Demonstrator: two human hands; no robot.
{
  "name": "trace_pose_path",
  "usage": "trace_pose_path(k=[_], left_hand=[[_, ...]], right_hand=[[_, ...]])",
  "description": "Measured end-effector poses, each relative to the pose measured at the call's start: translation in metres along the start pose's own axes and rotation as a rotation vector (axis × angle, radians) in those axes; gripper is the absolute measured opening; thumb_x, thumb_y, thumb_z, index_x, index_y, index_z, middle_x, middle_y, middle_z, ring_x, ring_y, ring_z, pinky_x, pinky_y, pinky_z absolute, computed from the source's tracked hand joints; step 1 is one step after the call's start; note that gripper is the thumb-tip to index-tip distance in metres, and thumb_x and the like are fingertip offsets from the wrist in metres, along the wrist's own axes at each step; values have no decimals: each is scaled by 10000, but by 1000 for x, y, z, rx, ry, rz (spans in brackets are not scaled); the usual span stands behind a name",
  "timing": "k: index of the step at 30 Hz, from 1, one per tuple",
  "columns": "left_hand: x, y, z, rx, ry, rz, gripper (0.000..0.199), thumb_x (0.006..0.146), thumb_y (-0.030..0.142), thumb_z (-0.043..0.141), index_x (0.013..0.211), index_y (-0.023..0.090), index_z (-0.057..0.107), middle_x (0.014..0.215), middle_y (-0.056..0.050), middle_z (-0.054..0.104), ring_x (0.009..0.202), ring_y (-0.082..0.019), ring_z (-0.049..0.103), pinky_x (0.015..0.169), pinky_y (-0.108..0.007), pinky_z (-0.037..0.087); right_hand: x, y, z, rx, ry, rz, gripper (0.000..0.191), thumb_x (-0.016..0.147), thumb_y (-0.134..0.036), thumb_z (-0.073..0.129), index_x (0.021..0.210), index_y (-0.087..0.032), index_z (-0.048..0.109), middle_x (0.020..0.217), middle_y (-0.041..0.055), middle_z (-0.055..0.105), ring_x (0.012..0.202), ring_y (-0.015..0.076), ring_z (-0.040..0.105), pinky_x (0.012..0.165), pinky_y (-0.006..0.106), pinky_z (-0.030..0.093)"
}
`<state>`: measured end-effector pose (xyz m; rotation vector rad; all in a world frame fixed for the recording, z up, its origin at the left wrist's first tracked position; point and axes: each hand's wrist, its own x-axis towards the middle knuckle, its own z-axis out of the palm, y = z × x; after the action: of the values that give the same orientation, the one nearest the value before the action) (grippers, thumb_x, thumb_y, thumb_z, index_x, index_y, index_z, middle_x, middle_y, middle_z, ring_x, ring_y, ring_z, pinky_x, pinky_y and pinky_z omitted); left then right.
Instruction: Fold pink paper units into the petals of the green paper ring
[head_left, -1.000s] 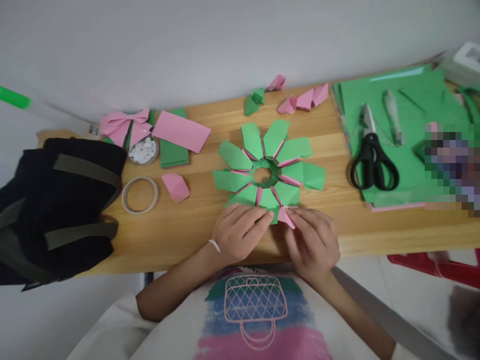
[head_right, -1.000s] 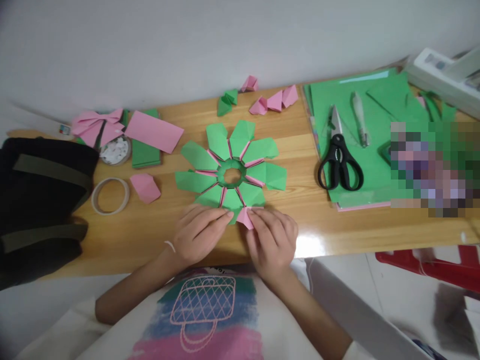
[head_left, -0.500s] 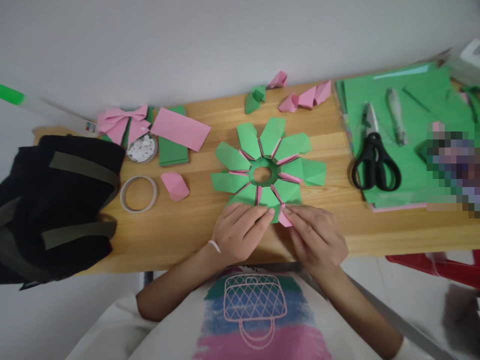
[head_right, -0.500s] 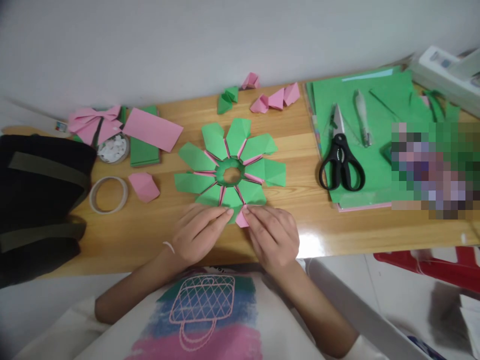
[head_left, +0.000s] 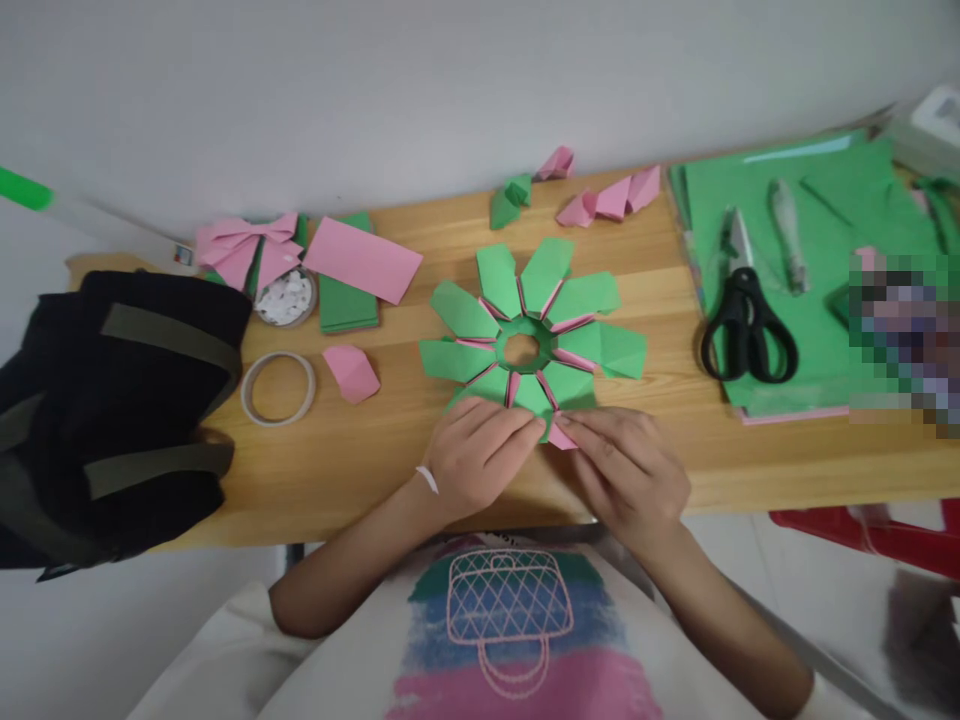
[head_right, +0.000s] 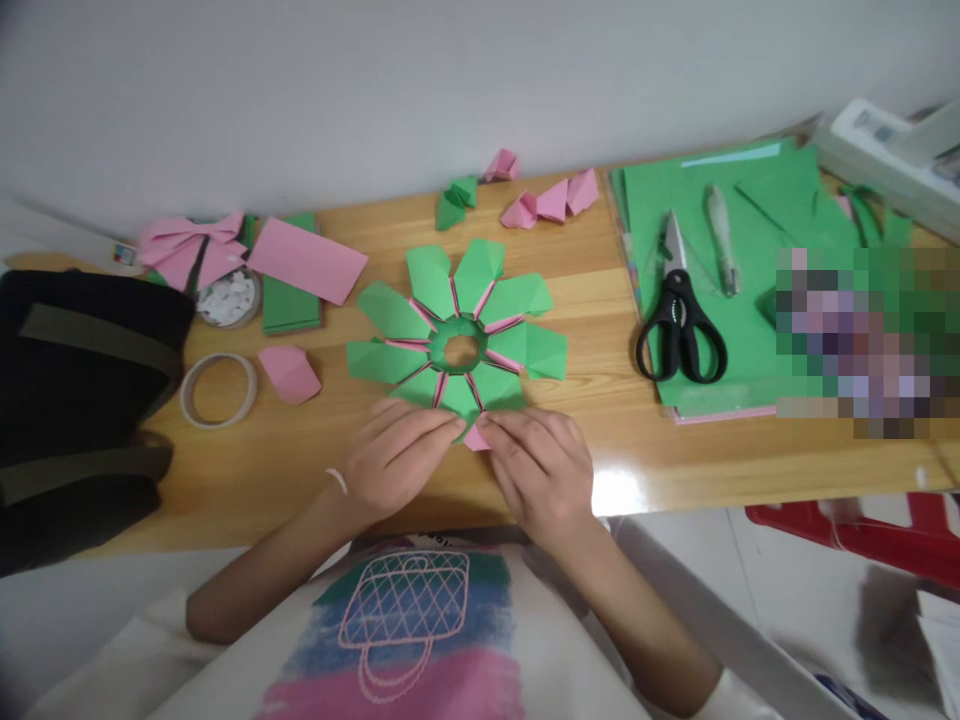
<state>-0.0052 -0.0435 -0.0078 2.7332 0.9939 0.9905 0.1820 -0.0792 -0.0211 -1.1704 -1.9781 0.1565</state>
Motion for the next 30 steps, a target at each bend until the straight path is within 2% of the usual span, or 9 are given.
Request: trace_pose_path(k=[3, 6, 10, 16, 20, 24, 28, 30], left_hand=[[7, -10, -2, -35, -19, -94, 119, 931, 166, 533, 871, 168, 635, 815, -18, 718, 740, -158, 595, 701, -317, 422], [13, -23, -4, -88, -37, -174, 154, 937, 221, 532, 827, 173, 629, 800, -26, 703, 801, -176, 597, 741, -333, 424], [10, -36, -3, -215, 22, -284, 136, 928, 204, 532, 834, 172, 626, 810, -36, 700, 806, -174, 610, 754, -332, 452], [3, -36, -1, -287, 231, -354, 51, 880, 178, 601, 863, 183, 649, 776, -26, 704, 761, -175, 616, 708, -317, 467], [2, -35, -3, -283, 298, -402, 94, 853, 150, 624, 934, 188, 654, 865, -33, 726, 814, -181, 641, 746, -320, 480], [2, -37, -3, -263, 271, -443, 95, 843, 151, 636, 917, 208, 656, 877, -25, 728, 847, -189, 652, 785, -336, 482], [2, -40, 0, -289, 211, -466, 95, 837, 153, 647, 901, 222, 661, 868, -13, 725, 860, -190, 652, 809, -347, 478], [2, -42, 0, -307, 171, -468, 101, 831, 148, 655, 900, 221, 663, 884, -13, 727, 877, -192, 653, 831, -352, 476]], right_hand=[[12, -2, -2, -10, -19, 25, 271, 824, -76, 641, 1071, -186, 616, 956, 96, 700, 868, 230, 640, 744, 386, 520], [24, -2, -5, -49, -54, 37, 344, 838, -160, 638, 1173, -185, 564, 1056, 117, 672, 970, 256, 624, 818, 419, 502], [33, 2, -8, -71, -96, -7, 382, 873, -207, 568, 1246, -146, 510, 1136, 152, 651, 1072, 277, 595, 864, 433, 481], [41, 2, -2, -94, -56, -56, 137, 887, -203, 595, 1024, -201, 601, 898, 66, 710, 853, 210, 642, 741, 346, 492], [48, -7, 6, -92, -29, -64, 120, 882, -160, 579, 971, -221, 633, 820, 35, 713, 748, 185, 645, 667, 315, 481], [48, -8, 9, -111, -21, -71, 129, 866, -169, 603, 974, -222, 649, 818, 37, 702, 747, 189, 642, 660, 312, 482], [41, 5, 4, -232, -98, -142, 188, 860, -200, 606, 1044, -203, 641, 986, 95, 694, 894, 244, 631, 736, 368, 494], [39, 13, 0, -312, -89, -195, 181, 855, -158, 598, 1019, -211, 653, 993, 93, 697, 898, 246, 623, 752, 382, 489]])
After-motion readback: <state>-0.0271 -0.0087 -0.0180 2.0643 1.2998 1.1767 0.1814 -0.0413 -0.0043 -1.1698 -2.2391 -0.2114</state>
